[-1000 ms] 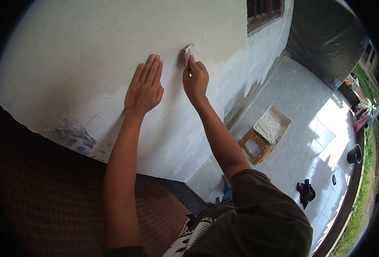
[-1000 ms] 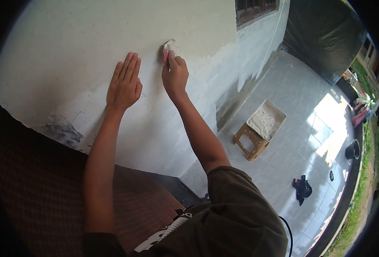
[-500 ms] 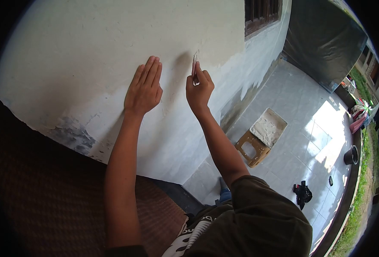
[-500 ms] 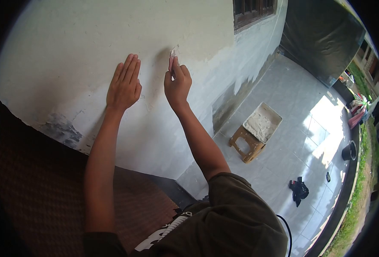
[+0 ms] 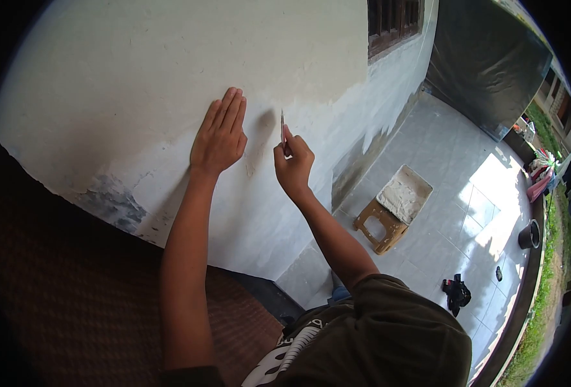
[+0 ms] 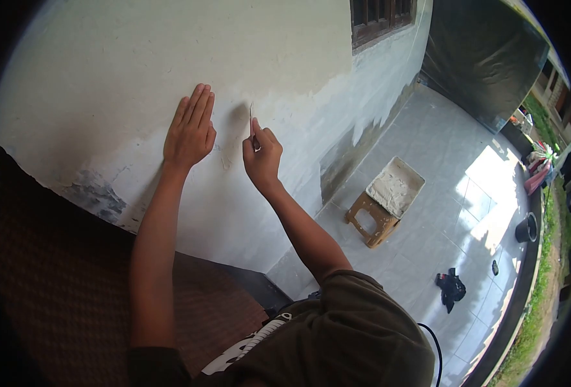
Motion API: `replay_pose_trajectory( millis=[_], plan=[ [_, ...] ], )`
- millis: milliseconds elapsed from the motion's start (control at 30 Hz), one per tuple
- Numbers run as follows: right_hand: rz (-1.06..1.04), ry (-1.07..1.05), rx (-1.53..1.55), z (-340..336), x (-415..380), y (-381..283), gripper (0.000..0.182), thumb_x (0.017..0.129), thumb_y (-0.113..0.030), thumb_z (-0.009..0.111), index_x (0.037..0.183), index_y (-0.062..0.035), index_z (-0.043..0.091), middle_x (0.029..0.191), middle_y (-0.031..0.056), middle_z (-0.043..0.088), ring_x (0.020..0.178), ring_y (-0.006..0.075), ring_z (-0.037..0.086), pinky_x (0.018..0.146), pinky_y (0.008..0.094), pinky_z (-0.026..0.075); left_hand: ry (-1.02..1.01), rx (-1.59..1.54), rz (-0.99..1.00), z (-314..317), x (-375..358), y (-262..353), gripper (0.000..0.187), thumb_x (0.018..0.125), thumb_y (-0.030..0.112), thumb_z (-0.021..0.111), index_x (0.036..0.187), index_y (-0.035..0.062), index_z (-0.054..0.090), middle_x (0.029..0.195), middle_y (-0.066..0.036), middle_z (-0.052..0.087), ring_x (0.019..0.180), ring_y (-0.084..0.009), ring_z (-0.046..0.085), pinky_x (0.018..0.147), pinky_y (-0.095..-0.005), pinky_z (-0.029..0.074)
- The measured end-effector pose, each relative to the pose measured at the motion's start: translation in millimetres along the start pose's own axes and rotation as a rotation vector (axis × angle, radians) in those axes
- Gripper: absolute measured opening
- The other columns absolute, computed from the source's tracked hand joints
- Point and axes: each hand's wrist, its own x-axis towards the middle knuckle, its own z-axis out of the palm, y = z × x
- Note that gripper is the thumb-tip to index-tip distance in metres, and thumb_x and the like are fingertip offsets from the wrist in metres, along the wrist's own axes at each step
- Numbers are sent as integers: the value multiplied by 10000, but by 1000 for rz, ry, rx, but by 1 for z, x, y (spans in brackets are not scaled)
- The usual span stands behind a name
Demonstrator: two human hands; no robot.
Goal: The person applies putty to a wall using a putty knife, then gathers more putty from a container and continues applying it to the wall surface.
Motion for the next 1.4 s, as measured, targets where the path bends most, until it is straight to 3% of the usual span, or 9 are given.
replay_pose_trajectory(
  millis=[167, 300, 467, 567, 700, 900, 1067, 1167, 1400],
  plan=[
    [-104, 52, -249, 16, 86, 27, 459, 804, 82, 626, 1262, 66, 599, 800, 112, 568, 706, 247, 569, 633, 343, 487, 10, 7, -1, 1, -1, 0, 590, 906, 167, 461, 1467, -8, 418, 1575, -101, 370, 1490, -194, 286, 1239, -393, 196],
    [-93, 10, -312, 42, 50, 39, 451, 807, 47, 652, 1251, 76, 577, 923, 158, 638, 845, 345, 618, 710, 407, 528, 6, 2, 0, 1, 1, 0, 592, 905, 170, 460, 1467, -9, 417, 1575, -102, 369, 1490, -197, 286, 1238, -394, 199],
    [197, -250, -75, 18, -26, -12, 520, 781, 81, 635, 1297, 19, 598, 777, 120, 575, 682, 239, 596, 630, 338, 501, 12, -23, -6, 1, -1, 0, 592, 905, 170, 460, 1466, -11, 418, 1570, -105, 375, 1488, -203, 292, 1236, -397, 207],
    [57, -46, -14, 5, -5, -9, 478, 780, 93, 624, 1250, 16, 652, 690, 84, 507, 598, 156, 516, 576, 282, 462, 23, -30, -4, 2, 0, 0, 591, 905, 166, 463, 1466, -13, 417, 1567, -103, 380, 1487, -205, 295, 1233, -398, 215],
    [-123, 163, -100, 4, 72, 9, 480, 788, 126, 608, 1263, 54, 623, 741, 73, 508, 621, 154, 522, 561, 285, 452, 14, 15, 9, 2, -1, 0, 590, 904, 165, 467, 1465, -14, 419, 1565, -103, 384, 1487, -207, 293, 1233, -397, 216],
    [1, 0, -283, 40, 67, 40, 446, 772, 74, 634, 1214, 50, 586, 866, 155, 617, 801, 352, 618, 672, 406, 508, 14, 23, 12, 1, 1, 0, 588, 904, 173, 468, 1459, -16, 425, 1564, -107, 386, 1486, -208, 296, 1231, -398, 220],
    [81, -201, -48, 24, -18, -7, 519, 772, 81, 633, 1289, 58, 590, 782, 118, 579, 653, 237, 589, 593, 338, 494, 15, -24, 0, 0, 0, 0, 588, 904, 174, 469, 1458, -19, 426, 1562, -111, 388, 1485, -209, 299, 1226, -400, 227],
    [19, -59, 34, 8, -7, -12, 490, 772, 97, 622, 1257, 31, 641, 699, 76, 506, 605, 142, 488, 564, 269, 441, 18, -40, 1, 0, 1, -1, 588, 902, 174, 470, 1456, -20, 429, 1561, -110, 389, 1486, -210, 297, 1226, -401, 224],
    [-44, 110, -180, 18, 95, 36, 434, 798, 91, 633, 1230, 58, 625, 758, 97, 544, 650, 207, 552, 586, 327, 455, 18, 25, 17, 1, 1, -1, 587, 899, 170, 473, 1453, -22, 433, 1562, -109, 388, 1488, -209, 292, 1227, -398, 225]
  ],
)
